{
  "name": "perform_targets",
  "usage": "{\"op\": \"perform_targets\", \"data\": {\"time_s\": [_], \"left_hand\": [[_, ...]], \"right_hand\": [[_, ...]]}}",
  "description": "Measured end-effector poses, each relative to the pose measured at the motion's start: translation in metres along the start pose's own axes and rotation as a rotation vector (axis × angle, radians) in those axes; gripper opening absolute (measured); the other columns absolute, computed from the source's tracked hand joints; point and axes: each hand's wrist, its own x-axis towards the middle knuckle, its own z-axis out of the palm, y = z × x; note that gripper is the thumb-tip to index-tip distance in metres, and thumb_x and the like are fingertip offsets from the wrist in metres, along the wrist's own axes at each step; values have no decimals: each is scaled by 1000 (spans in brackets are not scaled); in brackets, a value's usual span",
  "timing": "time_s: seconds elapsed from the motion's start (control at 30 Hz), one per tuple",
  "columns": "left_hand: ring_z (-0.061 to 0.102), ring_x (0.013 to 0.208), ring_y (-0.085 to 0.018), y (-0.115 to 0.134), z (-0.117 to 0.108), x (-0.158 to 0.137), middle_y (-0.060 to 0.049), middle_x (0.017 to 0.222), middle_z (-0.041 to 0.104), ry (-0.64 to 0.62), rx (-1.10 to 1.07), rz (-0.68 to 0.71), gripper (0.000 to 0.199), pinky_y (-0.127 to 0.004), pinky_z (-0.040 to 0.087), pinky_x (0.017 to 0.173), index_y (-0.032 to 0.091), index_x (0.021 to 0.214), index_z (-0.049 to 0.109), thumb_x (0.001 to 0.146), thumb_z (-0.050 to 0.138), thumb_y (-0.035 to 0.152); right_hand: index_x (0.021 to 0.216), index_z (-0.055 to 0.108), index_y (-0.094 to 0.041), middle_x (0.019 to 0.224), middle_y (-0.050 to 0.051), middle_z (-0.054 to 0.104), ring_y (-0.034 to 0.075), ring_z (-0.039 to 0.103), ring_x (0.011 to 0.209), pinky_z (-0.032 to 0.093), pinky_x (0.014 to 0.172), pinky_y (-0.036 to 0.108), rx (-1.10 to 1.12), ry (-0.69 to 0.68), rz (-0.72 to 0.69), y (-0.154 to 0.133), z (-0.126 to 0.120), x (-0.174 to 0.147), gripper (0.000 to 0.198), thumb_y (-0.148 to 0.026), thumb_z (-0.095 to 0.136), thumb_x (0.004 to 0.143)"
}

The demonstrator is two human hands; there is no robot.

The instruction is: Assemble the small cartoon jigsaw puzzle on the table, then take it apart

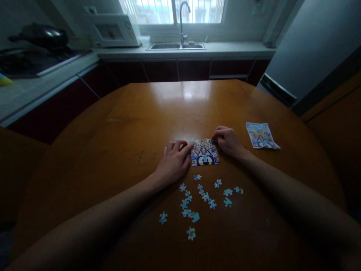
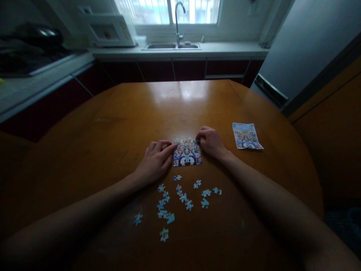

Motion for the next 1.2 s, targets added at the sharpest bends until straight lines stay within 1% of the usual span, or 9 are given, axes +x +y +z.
{"op": "perform_targets", "data": {"time_s": [0.13,0.43,0.77,0.97,1.2], "left_hand": [[44,118,-31,0,0,0,-9,134,55,-3,5,-7,41,-50,41,104,27,142,56,102,46,31],[44,119,-31,0,2,0,-9,134,55,8,2,-10,43,-51,42,103,31,143,55,101,46,30],[45,119,-31,1,0,1,-9,134,55,-7,10,-19,42,-51,41,104,27,142,56,101,47,30],[44,119,-31,1,-1,1,-9,135,54,-2,8,-14,41,-50,42,104,29,141,56,102,47,31],[45,118,-31,2,1,1,-9,135,55,3,19,-16,41,-50,43,102,27,143,54,102,47,30]], "right_hand": [[65,72,-19,82,6,68,19,62,74,50,73,33,3,-9,-4,1,0,0,29,-2,51,75],[64,72,-20,79,6,67,19,62,74,49,72,34,4,4,0,0,0,1,30,-2,51,75],[64,73,-20,80,6,68,19,63,75,50,74,34,-8,-16,8,0,-1,1,29,-3,51,74],[64,74,-20,80,7,68,20,63,74,50,73,36,-1,-12,13,0,0,1,29,-5,51,75],[65,73,-20,80,7,68,19,62,74,49,73,35,-25,-25,23,1,-1,1,29,-5,51,75]]}}
